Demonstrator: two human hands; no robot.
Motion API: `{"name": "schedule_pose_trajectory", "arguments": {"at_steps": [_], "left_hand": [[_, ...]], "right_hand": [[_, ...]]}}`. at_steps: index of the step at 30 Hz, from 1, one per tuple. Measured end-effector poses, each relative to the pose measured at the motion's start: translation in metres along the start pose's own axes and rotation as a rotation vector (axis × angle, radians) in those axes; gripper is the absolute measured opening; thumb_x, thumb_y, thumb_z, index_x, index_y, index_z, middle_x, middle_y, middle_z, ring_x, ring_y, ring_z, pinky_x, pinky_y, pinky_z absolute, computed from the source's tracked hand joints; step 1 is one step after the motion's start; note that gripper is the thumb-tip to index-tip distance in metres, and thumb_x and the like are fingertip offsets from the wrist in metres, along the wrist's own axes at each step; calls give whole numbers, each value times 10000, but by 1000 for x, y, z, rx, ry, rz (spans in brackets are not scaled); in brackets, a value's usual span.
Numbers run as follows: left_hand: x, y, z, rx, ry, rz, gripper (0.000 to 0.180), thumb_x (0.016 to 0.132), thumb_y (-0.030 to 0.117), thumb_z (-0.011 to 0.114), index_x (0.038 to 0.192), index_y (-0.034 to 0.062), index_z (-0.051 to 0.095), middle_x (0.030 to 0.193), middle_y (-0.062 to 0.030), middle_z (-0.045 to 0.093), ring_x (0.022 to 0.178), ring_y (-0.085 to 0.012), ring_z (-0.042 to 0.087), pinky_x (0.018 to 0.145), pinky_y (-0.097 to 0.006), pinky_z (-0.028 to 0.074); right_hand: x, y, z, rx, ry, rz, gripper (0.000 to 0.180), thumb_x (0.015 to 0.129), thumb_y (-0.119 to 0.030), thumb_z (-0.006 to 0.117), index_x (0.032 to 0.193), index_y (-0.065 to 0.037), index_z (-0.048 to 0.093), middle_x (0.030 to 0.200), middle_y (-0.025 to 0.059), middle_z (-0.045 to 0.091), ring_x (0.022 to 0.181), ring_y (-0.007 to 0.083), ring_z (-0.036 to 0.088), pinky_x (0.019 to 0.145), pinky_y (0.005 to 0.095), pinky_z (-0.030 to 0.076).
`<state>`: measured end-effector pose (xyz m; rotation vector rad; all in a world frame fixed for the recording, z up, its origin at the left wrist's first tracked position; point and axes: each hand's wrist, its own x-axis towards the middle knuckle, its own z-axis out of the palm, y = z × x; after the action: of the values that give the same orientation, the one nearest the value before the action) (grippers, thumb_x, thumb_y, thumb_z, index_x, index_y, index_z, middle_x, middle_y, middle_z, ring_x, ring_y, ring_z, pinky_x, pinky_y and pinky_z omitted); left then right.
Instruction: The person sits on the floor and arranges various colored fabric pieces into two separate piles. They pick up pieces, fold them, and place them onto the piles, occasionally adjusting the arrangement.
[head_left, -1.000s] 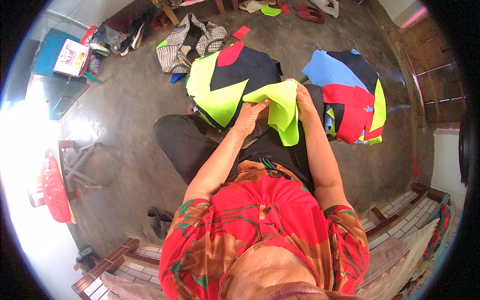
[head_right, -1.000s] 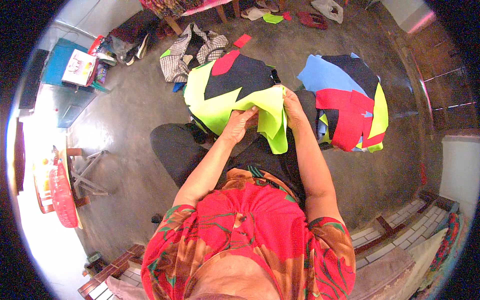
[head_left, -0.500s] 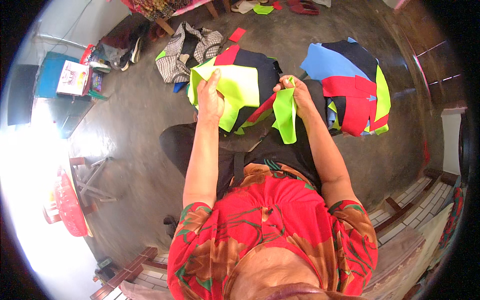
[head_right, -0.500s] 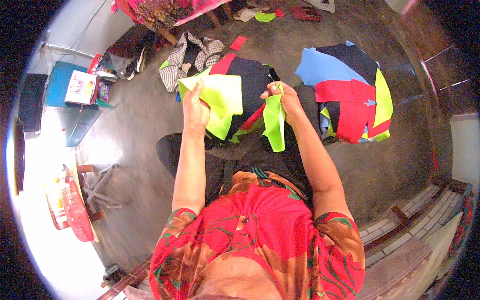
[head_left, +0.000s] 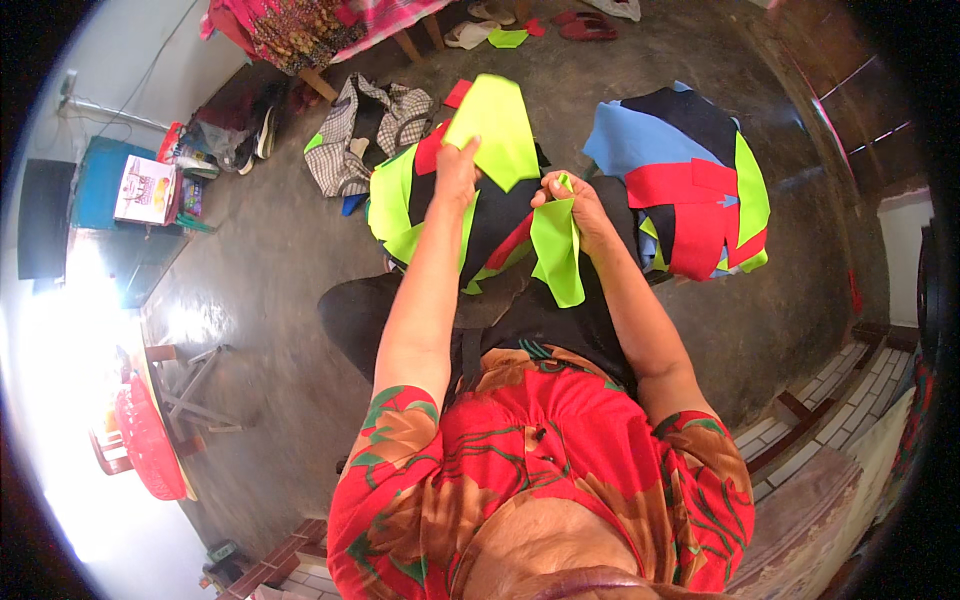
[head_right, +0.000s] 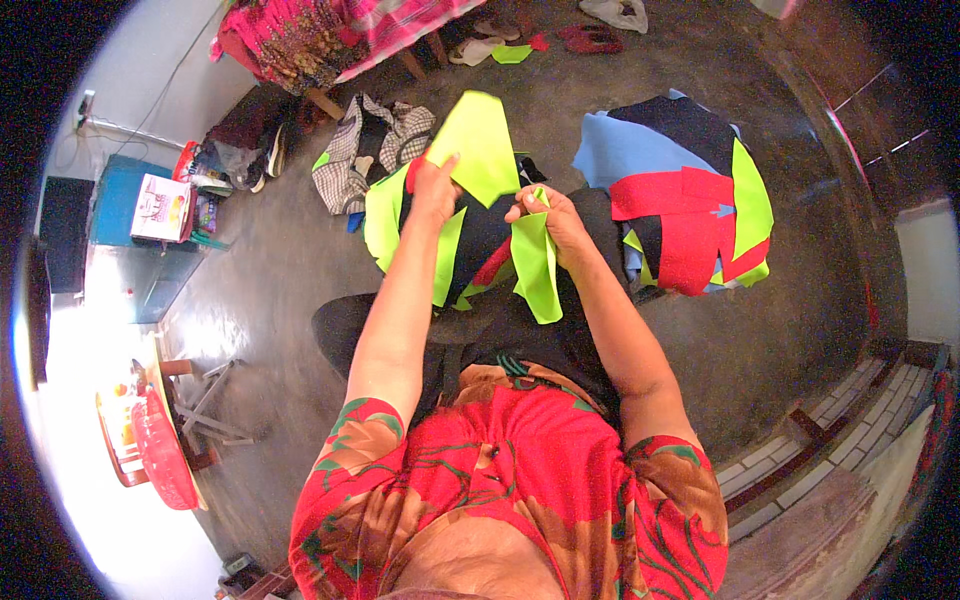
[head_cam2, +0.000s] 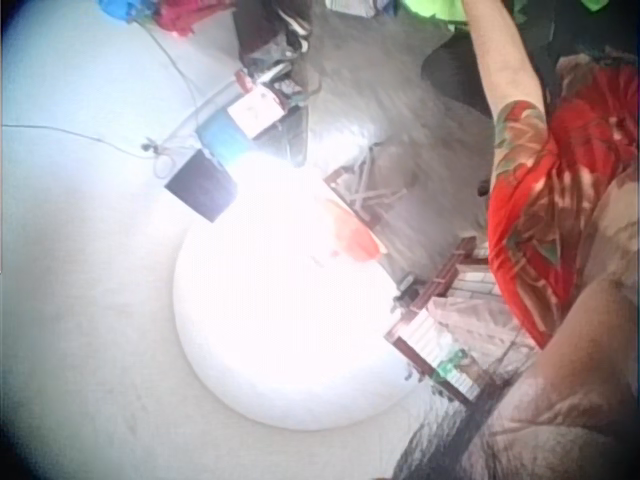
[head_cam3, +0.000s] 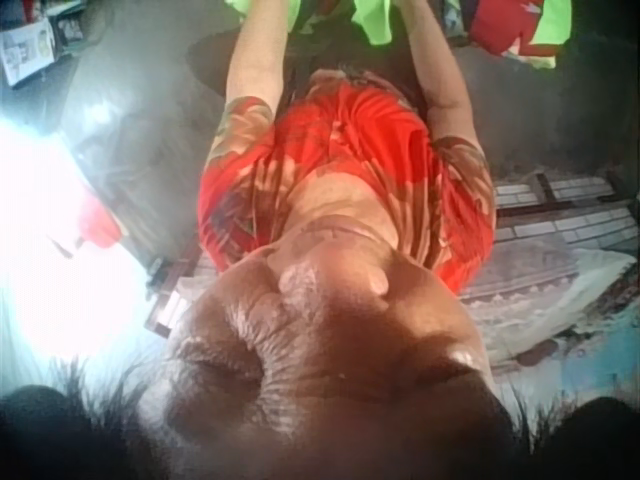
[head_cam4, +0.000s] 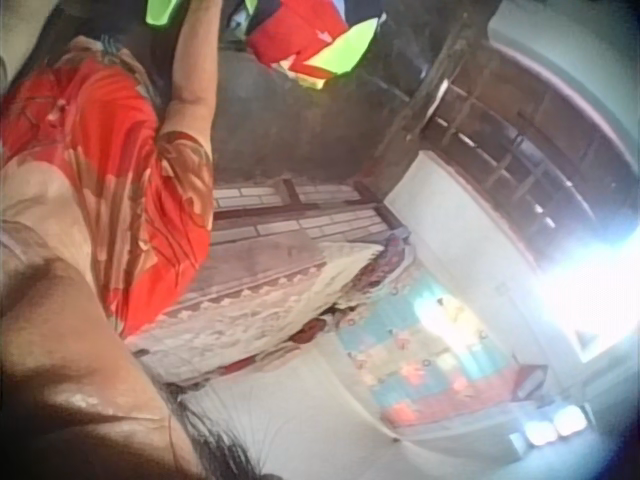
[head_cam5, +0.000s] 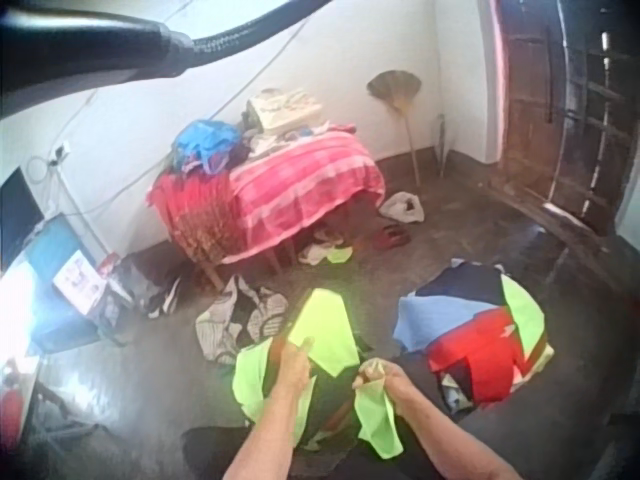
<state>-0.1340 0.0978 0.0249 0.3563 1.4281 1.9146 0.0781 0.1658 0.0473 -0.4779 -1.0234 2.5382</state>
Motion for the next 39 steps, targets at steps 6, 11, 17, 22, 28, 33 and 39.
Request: {"name": "schedule_pose_trajectory", "arguments": {"at_steps": [6, 11, 17, 22, 28, 33, 39], "left_hand": [[-25, -77, -13, -80, 189, -328, 233, 913, 14, 456, 1139, -31, 485, 1106, -157, 579, 935, -296, 642, 724, -430, 576], [-35, -68, -6, 20, 102, -398, 193, 912, 45, 482, 1092, -24, 483, 1068, -155, 589, 872, -259, 654, 653, -391, 582], [-38, -71, -2, 124, 77, -421, 140, 904, 85, 508, 1028, 26, 537, 988, -99, 612, 819, -241, 646, 651, -373, 563], [-6, -73, -31, 90, 20, -281, 19, 861, 47, 520, 875, 44, 533, 896, -68, 594, 834, -211, 621, 727, -362, 532], [34, 49, 13, -239, -125, -26, 87, 848, 39, 503, 931, 37, 529, 959, -101, 615, 876, -249, 624, 814, -398, 516], [61, 115, -4, -261, -158, 184, 123, 835, 19, 529, 955, 25, 553, 955, -105, 623, 888, -262, 625, 805, -423, 527], [52, 115, 12, -316, -184, 232, 227, 837, 15, 501, 1061, -4, 530, 1056, -150, 612, 1003, -306, 608, 882, -476, 508]], "right_hand": [[2, 3, -4, -41, 38, -9, 163, 921, -232, 585, 970, -77, 576, 793, 64, 656, 628, 134, 605, 548, 267, 501], [3, 1, -3, -3, 14, 0, 145, 921, -211, 583, 966, -74, 575, 800, 61, 654, 642, 138, 615, 568, 267, 515], [1, 0, -3, 1, 25, 7, 129, 925, -199, 574, 965, -76, 574, 799, 63, 655, 642, 142, 619, 567, 266, 517], [3, 2, 3, -24, 9, 26, 126, 925, -197, 574, 961, -76, 571, 802, 71, 657, 636, 140, 617, 550, 266, 514], [2, -3, -4, -2, 20, 10, 144, 915, -219, 593, 959, -84, 569, 801, 74, 663, 633, 131, 612, 549, 258, 507], [3, -2, 0, 20, 8, 45, 132, 913, -198, 592, 959, -76, 571, 805, 82, 656, 648, 146, 626, 556, 262, 528], [4, -1, -2, 34, -10, 22, 141, 911, -208, 596, 960, -79, 569, 803, 83, 657, 639, 149, 626, 551, 263, 525]]}}
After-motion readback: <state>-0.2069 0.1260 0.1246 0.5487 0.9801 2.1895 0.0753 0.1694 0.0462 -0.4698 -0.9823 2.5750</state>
